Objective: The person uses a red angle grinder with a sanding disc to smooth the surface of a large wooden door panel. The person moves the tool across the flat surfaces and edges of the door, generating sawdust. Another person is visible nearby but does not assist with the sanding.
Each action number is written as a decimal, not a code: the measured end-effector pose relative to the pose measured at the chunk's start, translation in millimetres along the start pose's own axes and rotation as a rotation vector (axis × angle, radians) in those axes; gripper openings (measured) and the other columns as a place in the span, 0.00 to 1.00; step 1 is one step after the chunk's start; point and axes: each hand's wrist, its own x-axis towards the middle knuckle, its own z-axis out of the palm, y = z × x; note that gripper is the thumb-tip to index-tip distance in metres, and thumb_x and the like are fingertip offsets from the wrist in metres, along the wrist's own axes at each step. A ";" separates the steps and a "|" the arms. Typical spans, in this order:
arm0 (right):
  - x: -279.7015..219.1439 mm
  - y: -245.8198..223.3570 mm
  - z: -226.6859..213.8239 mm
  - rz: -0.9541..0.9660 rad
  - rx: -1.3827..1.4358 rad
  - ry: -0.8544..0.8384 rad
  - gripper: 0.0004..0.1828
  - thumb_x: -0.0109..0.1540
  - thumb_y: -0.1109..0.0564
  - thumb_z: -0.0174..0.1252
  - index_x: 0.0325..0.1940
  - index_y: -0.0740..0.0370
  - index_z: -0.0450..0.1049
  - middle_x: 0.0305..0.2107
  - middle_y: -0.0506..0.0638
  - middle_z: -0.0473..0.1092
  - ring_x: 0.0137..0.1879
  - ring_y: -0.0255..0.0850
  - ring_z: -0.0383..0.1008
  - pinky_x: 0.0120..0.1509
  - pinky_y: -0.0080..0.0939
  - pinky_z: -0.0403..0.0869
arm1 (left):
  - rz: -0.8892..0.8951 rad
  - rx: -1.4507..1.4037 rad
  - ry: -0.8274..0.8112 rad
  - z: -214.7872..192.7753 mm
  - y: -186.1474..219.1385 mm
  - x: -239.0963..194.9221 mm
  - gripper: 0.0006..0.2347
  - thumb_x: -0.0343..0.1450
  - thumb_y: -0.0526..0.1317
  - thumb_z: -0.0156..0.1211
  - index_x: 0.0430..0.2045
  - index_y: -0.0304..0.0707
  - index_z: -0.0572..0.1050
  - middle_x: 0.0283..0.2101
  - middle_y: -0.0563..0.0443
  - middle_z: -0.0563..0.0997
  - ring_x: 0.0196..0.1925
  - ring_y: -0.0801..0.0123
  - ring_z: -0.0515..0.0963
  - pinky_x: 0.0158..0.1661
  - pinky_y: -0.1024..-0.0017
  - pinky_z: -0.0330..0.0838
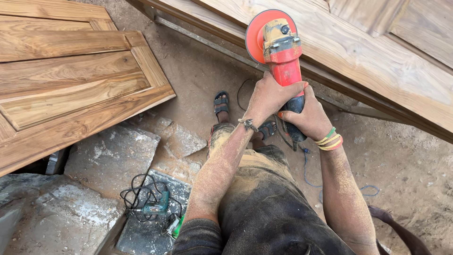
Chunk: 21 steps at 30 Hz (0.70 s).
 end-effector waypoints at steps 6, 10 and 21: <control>-42.7 47.1 -42.5 0.113 -0.004 0.014 0.48 0.46 0.45 0.69 0.66 0.64 0.59 0.44 0.61 0.76 0.49 0.48 0.81 0.54 0.47 0.76 | -0.009 0.023 -0.094 71.9 6.3 -22.4 0.37 0.56 0.60 0.70 0.48 0.23 0.72 0.42 0.34 0.85 0.47 0.51 0.87 0.46 0.63 0.81; -60.2 74.2 -63.3 0.081 -0.004 0.027 0.48 0.47 0.46 0.70 0.66 0.64 0.60 0.45 0.60 0.75 0.50 0.48 0.80 0.55 0.47 0.75 | -0.025 0.060 -0.105 106.8 13.9 -34.1 0.37 0.57 0.60 0.70 0.47 0.21 0.71 0.42 0.33 0.84 0.47 0.49 0.86 0.47 0.62 0.80; -103.6 122.0 -106.7 0.189 0.043 0.070 0.45 0.48 0.48 0.69 0.65 0.62 0.59 0.42 0.59 0.75 0.47 0.47 0.80 0.51 0.46 0.77 | 0.029 0.103 -0.154 190.7 18.9 -50.3 0.37 0.56 0.62 0.69 0.46 0.24 0.73 0.43 0.32 0.84 0.48 0.48 0.86 0.47 0.61 0.80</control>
